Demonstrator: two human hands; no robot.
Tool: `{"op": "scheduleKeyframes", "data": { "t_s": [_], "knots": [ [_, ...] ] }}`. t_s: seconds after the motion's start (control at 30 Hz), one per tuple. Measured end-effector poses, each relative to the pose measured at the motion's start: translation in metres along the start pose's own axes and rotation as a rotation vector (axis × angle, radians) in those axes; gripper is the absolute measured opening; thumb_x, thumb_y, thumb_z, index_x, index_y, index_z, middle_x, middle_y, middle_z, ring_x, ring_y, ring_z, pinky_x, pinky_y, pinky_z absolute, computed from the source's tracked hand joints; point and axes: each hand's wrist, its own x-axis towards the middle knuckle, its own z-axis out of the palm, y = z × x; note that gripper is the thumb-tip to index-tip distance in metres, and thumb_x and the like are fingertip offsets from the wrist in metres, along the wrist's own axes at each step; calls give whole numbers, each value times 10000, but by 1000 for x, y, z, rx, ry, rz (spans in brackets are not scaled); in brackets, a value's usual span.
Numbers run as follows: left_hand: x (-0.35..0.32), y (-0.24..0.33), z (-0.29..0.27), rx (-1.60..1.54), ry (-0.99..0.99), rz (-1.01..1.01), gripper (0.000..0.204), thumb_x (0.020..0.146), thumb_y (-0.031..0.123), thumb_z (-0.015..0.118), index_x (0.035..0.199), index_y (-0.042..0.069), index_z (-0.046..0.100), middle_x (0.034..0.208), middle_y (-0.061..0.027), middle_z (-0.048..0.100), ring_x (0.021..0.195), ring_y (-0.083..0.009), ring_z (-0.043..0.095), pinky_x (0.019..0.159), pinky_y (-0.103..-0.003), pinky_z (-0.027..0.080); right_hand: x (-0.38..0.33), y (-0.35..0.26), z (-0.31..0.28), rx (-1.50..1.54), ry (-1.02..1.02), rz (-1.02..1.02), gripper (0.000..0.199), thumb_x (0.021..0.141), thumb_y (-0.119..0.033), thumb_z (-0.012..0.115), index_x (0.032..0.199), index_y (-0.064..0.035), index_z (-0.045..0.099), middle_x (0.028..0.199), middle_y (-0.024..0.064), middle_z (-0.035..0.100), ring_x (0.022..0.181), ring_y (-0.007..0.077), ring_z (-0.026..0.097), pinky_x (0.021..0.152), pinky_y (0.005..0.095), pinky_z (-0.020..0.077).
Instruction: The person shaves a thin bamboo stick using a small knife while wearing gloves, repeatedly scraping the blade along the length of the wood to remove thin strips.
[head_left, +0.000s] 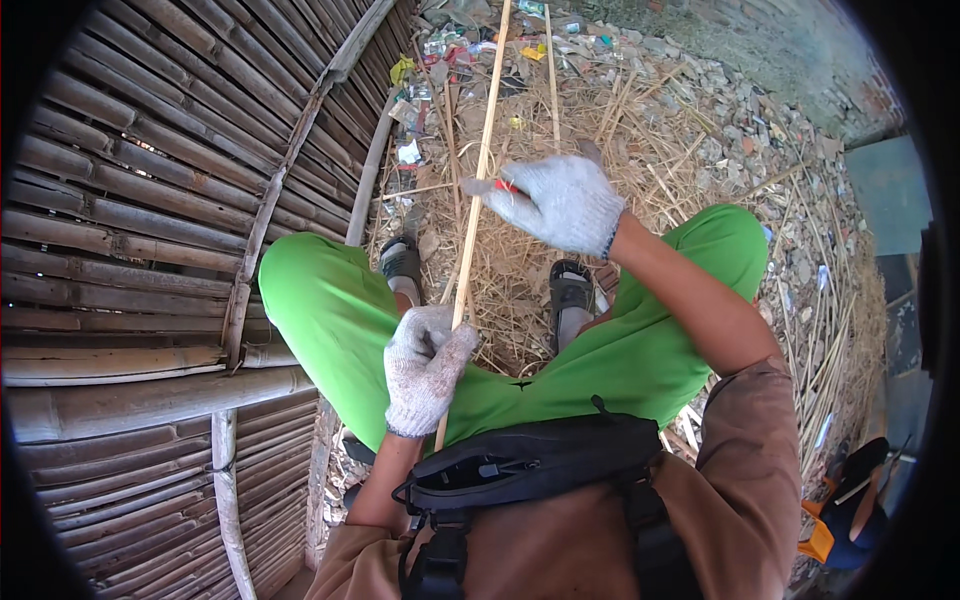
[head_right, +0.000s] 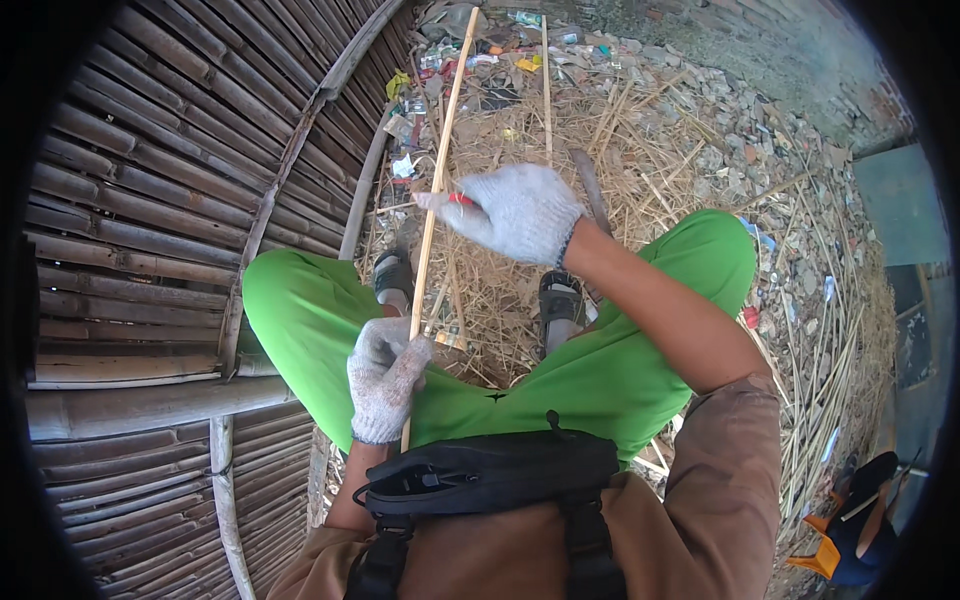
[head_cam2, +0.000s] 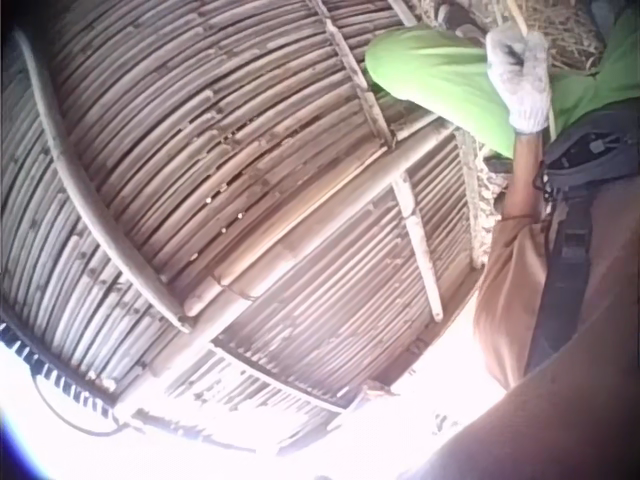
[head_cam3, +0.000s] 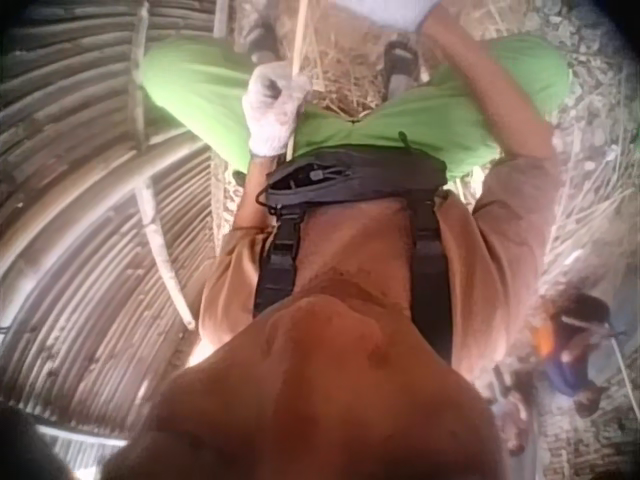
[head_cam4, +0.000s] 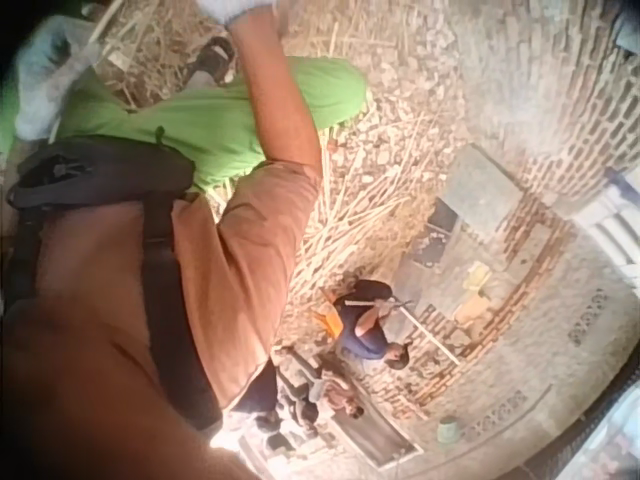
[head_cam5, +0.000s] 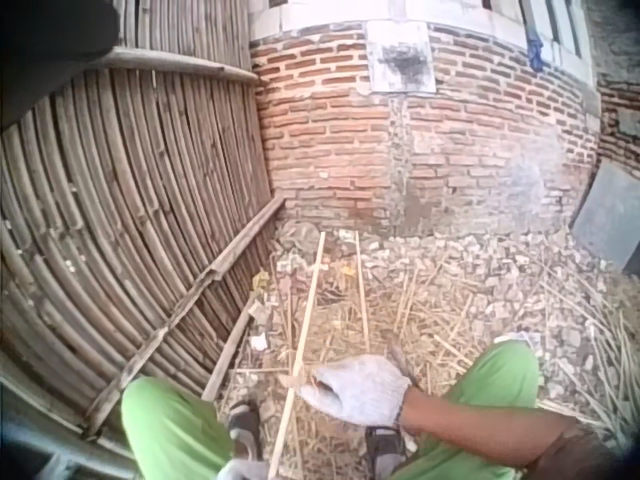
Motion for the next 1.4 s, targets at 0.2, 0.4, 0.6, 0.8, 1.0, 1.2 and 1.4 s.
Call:
{"op": "scheduleKeyframes", "data": {
  "t_s": [0.2,0.4,0.6,0.8,1.0,1.2,1.4],
  "knots": [
    [4,2,-1,258,-6,162,215,989,90,811,1153,25,690,733,61,601,626,-14,517,551,-213,426,-24,-36,-11,56,-233,-122,649,1064,-686,466,833,-131,711,719,191,712,686,411,741,634,548,585],
    [-5,6,-1,-191,-74,-24,221,1000,71,793,1179,20,675,795,15,653,613,-33,563,541,-213,440,23,28,-15,-9,69,-25,654,1059,-694,467,888,-118,725,778,191,736,776,428,751,711,545,601],
    [-13,1,-2,-168,-114,-63,207,994,72,800,1149,19,675,840,-5,676,606,-52,568,539,-229,451,47,85,-38,-44,144,317,724,1061,-722,369,1162,-122,761,997,237,785,948,451,759,886,563,604],
    [-10,19,-6,418,14,203,171,964,100,820,1081,29,717,800,-1,688,646,-77,617,595,-270,504,18,70,-52,-1,225,302,769,1073,-733,370,1139,-67,748,939,244,758,945,418,759,841,558,591],
    [1,30,5,611,73,332,191,902,101,845,1042,17,746,783,-109,731,654,-152,685,663,-310,565,-20,-45,-17,48,-269,59,645,1073,-664,457,833,-111,686,762,187,733,730,412,751,665,539,605],
    [0,24,8,719,118,442,167,920,105,830,1041,24,748,797,-125,732,647,-197,713,641,-328,573,-31,-49,-10,24,-137,-25,609,1094,-595,508,743,-118,649,632,152,657,568,326,696,569,506,565],
    [-12,32,10,674,48,428,179,921,121,842,1038,26,745,778,-121,718,629,-203,689,633,-338,565,26,68,-40,-122,0,299,736,1104,-673,369,945,-51,727,814,222,744,782,392,766,746,530,625]
  ]
}}
